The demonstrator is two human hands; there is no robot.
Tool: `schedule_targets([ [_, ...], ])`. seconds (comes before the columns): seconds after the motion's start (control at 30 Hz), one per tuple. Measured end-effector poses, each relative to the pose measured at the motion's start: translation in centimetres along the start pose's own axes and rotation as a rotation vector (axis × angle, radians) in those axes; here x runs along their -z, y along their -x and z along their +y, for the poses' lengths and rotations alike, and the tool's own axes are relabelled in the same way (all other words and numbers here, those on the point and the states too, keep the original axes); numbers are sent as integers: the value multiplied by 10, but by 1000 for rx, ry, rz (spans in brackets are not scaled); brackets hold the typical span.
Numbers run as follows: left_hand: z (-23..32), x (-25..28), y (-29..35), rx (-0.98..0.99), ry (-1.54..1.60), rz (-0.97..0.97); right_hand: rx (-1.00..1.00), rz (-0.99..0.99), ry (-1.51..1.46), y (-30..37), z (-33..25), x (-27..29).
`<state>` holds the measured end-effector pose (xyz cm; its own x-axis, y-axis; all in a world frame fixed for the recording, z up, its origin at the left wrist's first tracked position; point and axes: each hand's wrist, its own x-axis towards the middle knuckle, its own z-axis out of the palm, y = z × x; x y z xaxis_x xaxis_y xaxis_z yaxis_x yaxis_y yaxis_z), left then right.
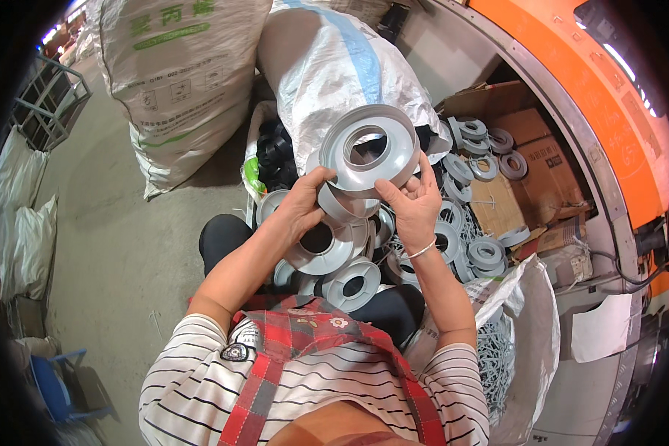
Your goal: The person sits on the floor and repeatedly picks up gray circular plastic parts and black rubber inserts, pressing the inserts into the center of the parts. The person stacks the assembled units on their lap and continues the process throughout the clip.
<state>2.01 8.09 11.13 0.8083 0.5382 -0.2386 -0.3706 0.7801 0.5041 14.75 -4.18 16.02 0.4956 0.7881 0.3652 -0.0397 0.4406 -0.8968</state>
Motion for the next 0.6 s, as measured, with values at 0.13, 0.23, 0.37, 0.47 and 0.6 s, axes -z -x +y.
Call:
schedule_targets([
  [0.13, -4, 7, -2, 2, -40, -2, 34, 56, 63, 1, 1, -7],
  [0.23, -7, 10, -3, -3, -42, -12, 20, 78, 100, 3, -5, -12],
  [0.37, -7, 11, -2, 18, -53, -31, 13, 84, 148, 4, -6, -12],
  [0.47, -9, 5, 2, 8, -45, 9, 38, 97, 144, 3, -6, -14],
  [0.6, -12, 9, -3, 45, -45, 19, 56, 112, 225, 2, -5, -17],
])
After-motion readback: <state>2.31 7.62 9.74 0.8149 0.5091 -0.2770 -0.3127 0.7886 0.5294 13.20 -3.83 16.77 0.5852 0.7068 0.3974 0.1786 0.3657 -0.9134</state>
